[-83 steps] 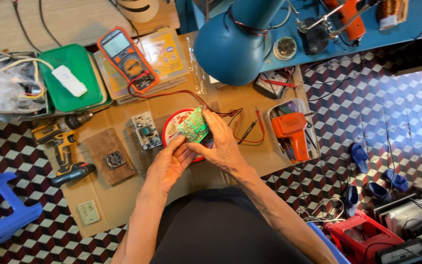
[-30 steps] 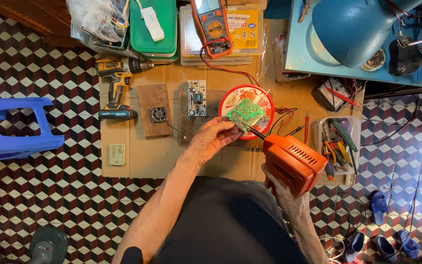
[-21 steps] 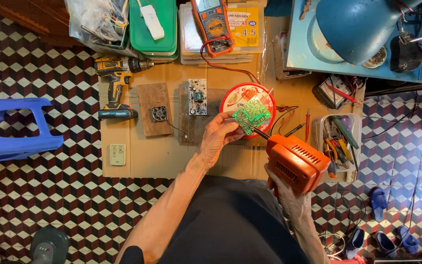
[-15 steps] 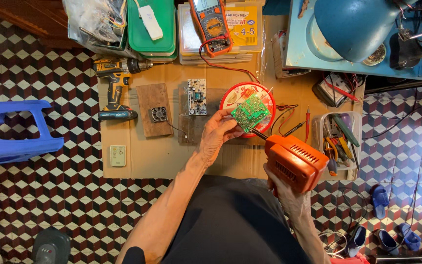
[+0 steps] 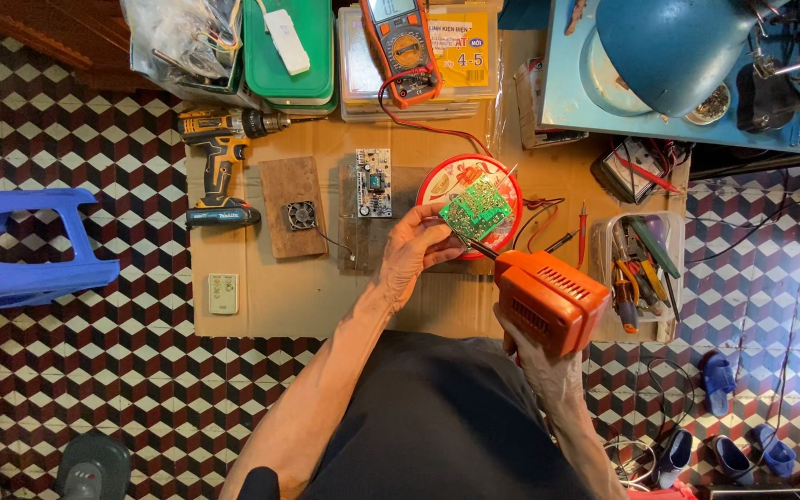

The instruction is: The person uses a heat gun to apply heat to a small green circuit board held in the left hand, then flips the board and uses a soldering iron to work on specific solder joints. The person repeatedly alternates between heating with the heat gun and soldering, inspecting the board between actions.

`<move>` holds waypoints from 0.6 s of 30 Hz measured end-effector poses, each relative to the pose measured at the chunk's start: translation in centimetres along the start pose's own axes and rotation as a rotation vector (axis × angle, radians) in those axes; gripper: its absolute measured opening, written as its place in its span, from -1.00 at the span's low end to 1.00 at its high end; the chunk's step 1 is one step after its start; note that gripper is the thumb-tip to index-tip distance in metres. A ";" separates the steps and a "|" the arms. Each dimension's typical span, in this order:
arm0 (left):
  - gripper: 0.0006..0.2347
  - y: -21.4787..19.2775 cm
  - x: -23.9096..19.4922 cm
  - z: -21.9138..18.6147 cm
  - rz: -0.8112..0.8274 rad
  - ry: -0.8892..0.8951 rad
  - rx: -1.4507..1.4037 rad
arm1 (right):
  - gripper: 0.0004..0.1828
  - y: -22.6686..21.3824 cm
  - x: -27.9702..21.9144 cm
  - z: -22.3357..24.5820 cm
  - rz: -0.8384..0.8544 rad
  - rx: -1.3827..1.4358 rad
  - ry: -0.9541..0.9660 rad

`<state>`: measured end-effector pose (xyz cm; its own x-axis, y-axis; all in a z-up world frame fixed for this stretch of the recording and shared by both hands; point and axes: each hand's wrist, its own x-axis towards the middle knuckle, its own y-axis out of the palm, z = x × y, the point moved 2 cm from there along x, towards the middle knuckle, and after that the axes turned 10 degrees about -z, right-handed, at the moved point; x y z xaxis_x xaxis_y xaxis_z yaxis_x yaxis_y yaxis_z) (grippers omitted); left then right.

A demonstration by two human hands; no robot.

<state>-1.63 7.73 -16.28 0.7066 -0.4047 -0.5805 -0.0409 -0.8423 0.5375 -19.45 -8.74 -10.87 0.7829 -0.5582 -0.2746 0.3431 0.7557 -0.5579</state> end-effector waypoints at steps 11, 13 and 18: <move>-0.64 -0.3 0.1 0.1 0.022 -0.002 -0.032 | -0.81 -0.3 -0.1 3.2 -0.028 0.067 -0.042; -0.63 -0.4 0.1 0.2 0.021 -0.002 -0.034 | -0.83 -0.2 -0.1 3.2 -0.026 0.048 -0.029; -0.65 -0.4 0.5 0.4 0.015 -0.003 -0.041 | -0.82 -0.2 -0.1 2.9 -0.025 0.033 0.012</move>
<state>-1.57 7.77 -17.04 0.7040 -0.4179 -0.5742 -0.0221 -0.8210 0.5706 -18.13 -7.86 -8.44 0.7678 -0.5809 -0.2703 0.3795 0.7522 -0.5387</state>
